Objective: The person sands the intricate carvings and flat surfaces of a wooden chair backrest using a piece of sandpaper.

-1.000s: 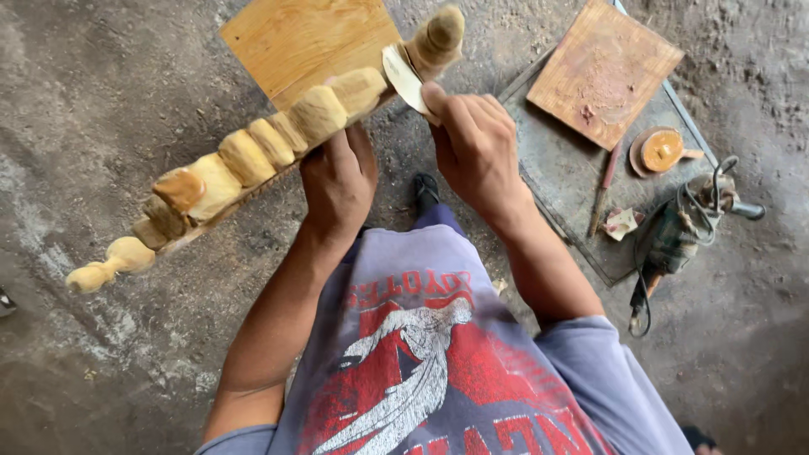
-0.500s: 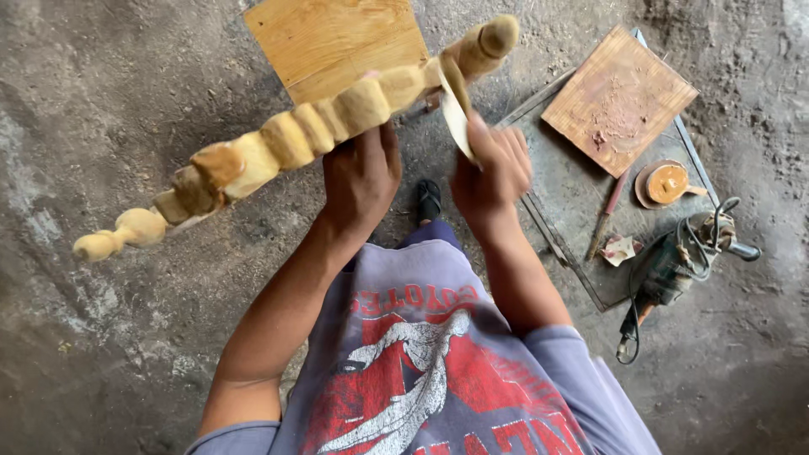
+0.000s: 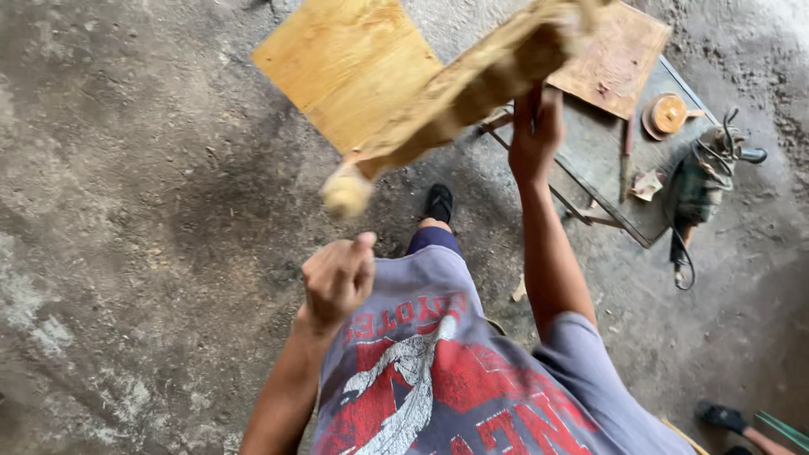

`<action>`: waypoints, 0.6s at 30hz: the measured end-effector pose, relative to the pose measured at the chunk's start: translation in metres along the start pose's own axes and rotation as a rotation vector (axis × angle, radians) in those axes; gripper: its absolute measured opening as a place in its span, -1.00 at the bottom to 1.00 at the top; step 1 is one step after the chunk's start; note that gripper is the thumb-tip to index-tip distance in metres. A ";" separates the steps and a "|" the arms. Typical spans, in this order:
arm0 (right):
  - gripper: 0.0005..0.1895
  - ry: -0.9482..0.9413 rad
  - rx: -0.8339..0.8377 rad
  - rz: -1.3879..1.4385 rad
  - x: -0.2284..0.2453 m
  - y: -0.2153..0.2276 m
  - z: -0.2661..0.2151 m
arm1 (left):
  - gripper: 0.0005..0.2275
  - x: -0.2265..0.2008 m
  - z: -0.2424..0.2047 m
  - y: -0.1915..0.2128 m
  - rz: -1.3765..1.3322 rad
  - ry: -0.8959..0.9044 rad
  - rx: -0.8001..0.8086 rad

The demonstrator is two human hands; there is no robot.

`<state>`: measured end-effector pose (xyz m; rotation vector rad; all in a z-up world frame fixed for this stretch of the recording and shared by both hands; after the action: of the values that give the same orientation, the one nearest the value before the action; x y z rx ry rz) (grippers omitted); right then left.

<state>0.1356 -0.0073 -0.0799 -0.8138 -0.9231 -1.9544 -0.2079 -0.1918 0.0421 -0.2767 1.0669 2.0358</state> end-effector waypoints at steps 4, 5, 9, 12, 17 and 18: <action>-0.62 -0.676 0.244 -0.388 0.007 0.014 -0.153 | -0.60 0.050 -0.020 0.035 -0.165 0.364 -0.136; -0.70 -0.368 0.271 -0.420 0.033 0.012 -0.184 | -0.60 0.061 -0.014 0.037 -0.192 0.357 -0.140; -0.69 -1.129 1.099 -0.772 0.097 0.009 -0.265 | -0.49 0.087 0.027 0.026 -0.341 0.215 0.081; -0.83 -1.483 0.773 -0.373 0.111 -0.016 -0.268 | -0.44 0.109 0.049 0.015 -0.430 0.117 0.253; -0.84 -1.398 0.503 -0.166 0.087 -0.067 -0.238 | -0.42 0.149 0.061 -0.002 -0.542 0.090 0.463; -0.84 -1.388 0.470 -0.181 0.077 -0.069 -0.235 | -0.42 0.157 0.064 -0.008 -0.583 0.042 0.486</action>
<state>-0.0074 -0.2041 -0.1631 -1.8367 -2.1578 -0.9721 -0.2945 -0.0530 -0.0034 -0.3288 1.2886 1.2215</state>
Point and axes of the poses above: each hand's wrist, its own z-axis towards the middle knuckle, its own y-axis out of the back of the hand, x = y × z, the point moved 2 cm from there along z, towards the middle knuckle, and after that the axes turned 5 degrees about z, right-handed, at the moved point
